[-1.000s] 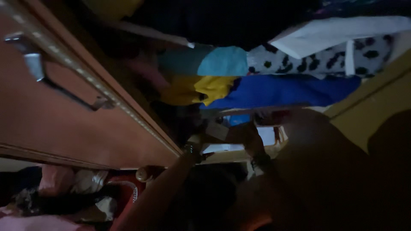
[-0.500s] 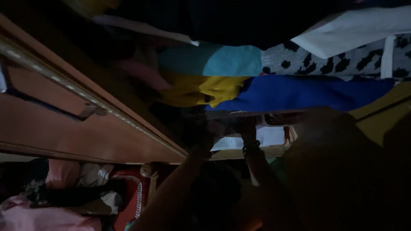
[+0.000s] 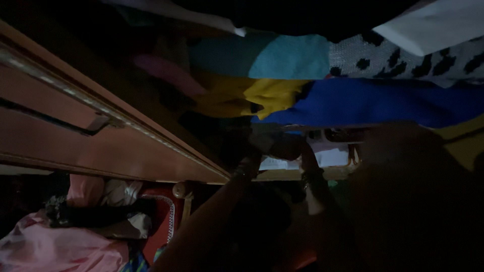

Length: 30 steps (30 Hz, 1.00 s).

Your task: The person picks up and organizes various items, including a parcel, a Spiderman-themed mask, and books, by placing them into different storage cabinets and shelves around the room.

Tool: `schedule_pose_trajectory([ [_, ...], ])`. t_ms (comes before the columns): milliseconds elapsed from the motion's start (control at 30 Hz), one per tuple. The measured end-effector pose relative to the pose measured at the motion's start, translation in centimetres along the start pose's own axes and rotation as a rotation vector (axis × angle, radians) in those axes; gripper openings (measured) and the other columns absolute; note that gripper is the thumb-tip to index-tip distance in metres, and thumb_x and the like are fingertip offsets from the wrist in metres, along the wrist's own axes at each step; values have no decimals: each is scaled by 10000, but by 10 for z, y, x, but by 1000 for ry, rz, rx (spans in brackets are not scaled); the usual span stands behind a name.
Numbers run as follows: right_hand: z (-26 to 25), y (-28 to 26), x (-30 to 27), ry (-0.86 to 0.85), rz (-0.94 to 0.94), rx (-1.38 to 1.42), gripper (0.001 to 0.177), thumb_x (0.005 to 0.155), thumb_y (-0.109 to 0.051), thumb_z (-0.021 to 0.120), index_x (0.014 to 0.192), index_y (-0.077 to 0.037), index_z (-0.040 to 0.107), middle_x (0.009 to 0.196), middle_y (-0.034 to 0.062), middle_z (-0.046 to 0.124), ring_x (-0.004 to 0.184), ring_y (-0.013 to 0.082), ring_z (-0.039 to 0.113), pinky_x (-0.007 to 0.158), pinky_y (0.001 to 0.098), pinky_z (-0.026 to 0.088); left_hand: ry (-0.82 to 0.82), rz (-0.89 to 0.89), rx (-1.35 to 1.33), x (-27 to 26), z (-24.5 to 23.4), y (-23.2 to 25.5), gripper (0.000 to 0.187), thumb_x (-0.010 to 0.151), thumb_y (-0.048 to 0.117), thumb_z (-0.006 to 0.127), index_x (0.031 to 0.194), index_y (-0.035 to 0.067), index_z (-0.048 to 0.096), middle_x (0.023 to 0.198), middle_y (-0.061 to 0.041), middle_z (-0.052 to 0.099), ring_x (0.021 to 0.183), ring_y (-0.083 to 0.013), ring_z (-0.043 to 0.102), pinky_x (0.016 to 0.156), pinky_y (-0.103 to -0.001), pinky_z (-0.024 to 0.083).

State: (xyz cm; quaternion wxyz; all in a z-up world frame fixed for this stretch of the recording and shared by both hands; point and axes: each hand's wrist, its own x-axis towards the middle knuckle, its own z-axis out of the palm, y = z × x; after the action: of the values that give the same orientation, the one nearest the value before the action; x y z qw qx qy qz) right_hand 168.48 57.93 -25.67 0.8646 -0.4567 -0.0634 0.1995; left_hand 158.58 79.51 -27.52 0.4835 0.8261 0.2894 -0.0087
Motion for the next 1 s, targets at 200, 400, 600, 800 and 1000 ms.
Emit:
schedule_pose_trajectory([
  [200, 16, 12, 11, -57, 75, 36, 473, 1075, -243, 378, 1516, -71, 400, 1500, 123, 473, 1354, 289, 461, 1155, 423, 355, 14, 17, 74, -10, 2, -7, 496, 994, 414, 577, 1370, 92, 556, 1282, -172, 588, 1130, -359, 581, 975, -469, 493],
  [400, 88, 55, 49, -172, 184, 43, 468, 1070, -248, 392, 1504, -73, 416, 1479, 120, 491, 1330, 288, 478, 1132, 419, 373, 9, 26, 130, -5, 3, -2, 508, 991, 414, 584, 1383, 91, 548, 1308, -179, 573, 1153, -367, 570, 989, -474, 486],
  [600, 117, 75, 50, -190, 256, 45, 464, 1065, -252, 407, 1493, -76, 433, 1457, 118, 509, 1306, 286, 495, 1109, 416, 392, 6, -12, 211, -1, 1, -9, 521, 989, 414, 590, 1395, 91, 540, 1333, -186, 558, 1176, -376, 558, 1004, -480, 479],
  [800, 129, 74, 46, -185, 267, 40, 459, 1060, -257, 421, 1481, -78, 449, 1436, 115, 527, 1281, 284, 512, 1086, 412, 410, 3, 4, 287, 19, -5, 4, 535, 986, 413, 597, 1407, 90, 532, 1359, -193, 543, 1200, -385, 546, 1019, -485, 471],
  [1000, 133, 81, 35, -185, 286, 40, 454, 1055, -262, 435, 1470, -80, 465, 1415, 113, 546, 1257, 283, 529, 1062, 409, 429, 1, 16, 353, 29, -3, 2, 548, 983, 413, 603, 1419, 90, 523, 1385, -200, 528, 1223, -394, 535, 1034, -490, 464],
])
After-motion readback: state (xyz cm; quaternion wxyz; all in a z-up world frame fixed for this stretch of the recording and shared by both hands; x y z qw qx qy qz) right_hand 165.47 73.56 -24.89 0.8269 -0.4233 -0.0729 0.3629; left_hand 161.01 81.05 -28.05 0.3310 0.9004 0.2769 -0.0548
